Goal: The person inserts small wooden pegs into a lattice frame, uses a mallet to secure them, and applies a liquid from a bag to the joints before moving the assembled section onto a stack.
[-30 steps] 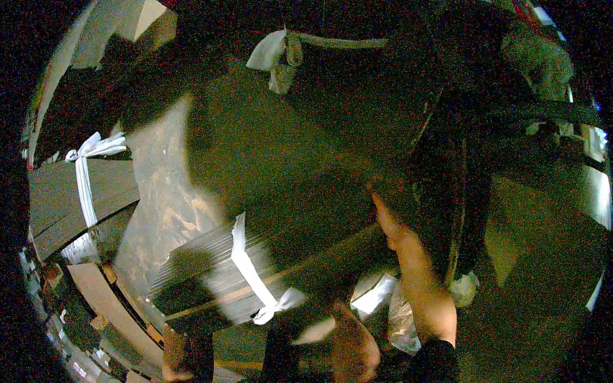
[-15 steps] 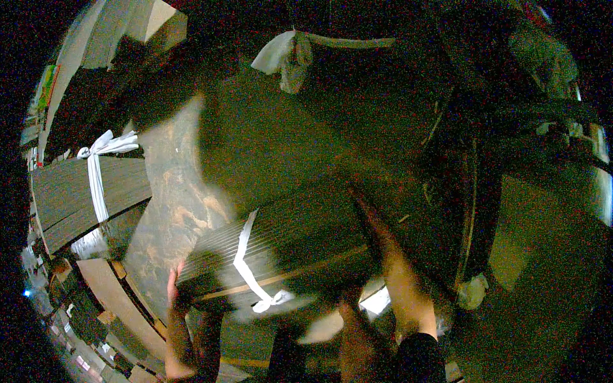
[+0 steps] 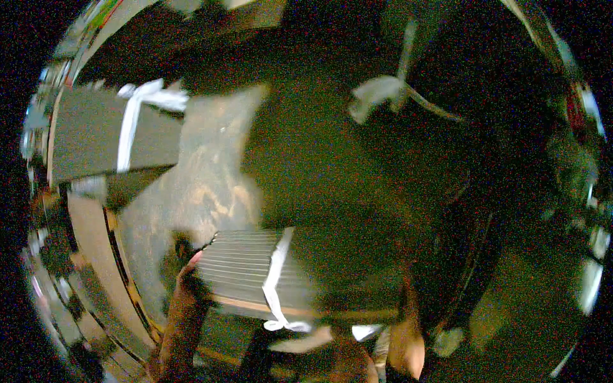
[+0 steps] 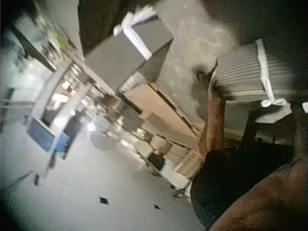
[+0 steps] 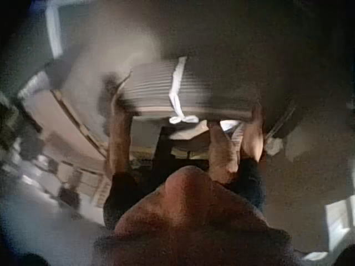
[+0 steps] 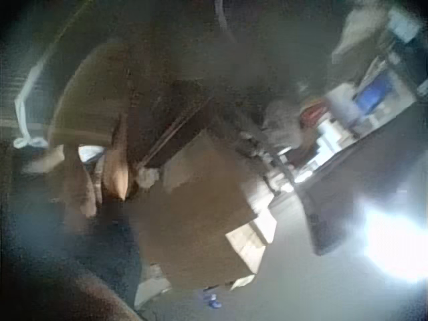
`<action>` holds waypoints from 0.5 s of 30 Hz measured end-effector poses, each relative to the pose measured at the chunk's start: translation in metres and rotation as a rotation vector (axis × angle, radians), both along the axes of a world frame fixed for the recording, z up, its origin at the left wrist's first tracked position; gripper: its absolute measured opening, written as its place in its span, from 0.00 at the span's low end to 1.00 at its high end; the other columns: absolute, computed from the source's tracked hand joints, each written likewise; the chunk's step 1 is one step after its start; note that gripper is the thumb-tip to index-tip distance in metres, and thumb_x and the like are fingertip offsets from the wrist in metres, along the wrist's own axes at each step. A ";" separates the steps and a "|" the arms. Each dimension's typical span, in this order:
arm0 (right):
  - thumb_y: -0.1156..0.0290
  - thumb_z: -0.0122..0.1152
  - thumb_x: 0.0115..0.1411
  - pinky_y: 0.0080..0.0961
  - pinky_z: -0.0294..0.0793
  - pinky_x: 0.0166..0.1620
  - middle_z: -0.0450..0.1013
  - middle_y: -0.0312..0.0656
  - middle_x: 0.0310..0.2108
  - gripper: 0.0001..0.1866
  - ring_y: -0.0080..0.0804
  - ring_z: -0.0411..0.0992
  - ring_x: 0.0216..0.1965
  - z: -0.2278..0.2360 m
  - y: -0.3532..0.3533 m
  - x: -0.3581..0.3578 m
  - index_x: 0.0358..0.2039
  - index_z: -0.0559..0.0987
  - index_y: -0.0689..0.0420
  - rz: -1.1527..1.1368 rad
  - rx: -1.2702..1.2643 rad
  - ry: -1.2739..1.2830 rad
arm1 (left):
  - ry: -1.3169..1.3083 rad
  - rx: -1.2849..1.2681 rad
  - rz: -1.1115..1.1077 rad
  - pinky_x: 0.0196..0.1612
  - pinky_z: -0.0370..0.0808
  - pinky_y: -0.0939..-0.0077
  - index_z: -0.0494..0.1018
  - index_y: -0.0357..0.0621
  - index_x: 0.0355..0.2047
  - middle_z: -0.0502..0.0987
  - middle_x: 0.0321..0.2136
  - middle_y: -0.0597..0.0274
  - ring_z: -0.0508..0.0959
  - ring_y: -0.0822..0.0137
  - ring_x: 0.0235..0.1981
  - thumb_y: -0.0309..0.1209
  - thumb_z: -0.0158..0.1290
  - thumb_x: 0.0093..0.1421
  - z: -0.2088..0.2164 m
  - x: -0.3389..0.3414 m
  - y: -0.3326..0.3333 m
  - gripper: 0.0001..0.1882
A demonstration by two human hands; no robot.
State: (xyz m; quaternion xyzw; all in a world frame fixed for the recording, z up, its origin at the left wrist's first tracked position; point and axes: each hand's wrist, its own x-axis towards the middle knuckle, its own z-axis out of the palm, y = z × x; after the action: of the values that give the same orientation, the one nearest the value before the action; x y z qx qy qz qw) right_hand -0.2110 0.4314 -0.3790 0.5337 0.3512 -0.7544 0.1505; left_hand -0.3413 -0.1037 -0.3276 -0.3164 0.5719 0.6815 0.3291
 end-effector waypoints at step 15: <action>0.33 0.58 0.56 0.65 0.32 0.70 0.52 0.55 0.68 0.50 0.55 0.45 0.72 0.330 -0.231 -0.005 0.71 0.59 0.51 1.483 1.738 0.520 | 0.167 0.404 0.254 0.68 0.57 0.67 0.64 0.36 0.66 0.64 0.66 0.55 0.62 0.62 0.68 0.45 0.41 0.73 0.029 0.126 0.055 0.29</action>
State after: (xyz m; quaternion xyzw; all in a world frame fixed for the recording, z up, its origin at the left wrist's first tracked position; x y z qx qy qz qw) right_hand -0.2162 0.1999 -0.0490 -0.0487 0.9941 -0.0745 0.0620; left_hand -0.2152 -0.0486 -0.2984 -0.2561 0.4048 0.8418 0.2489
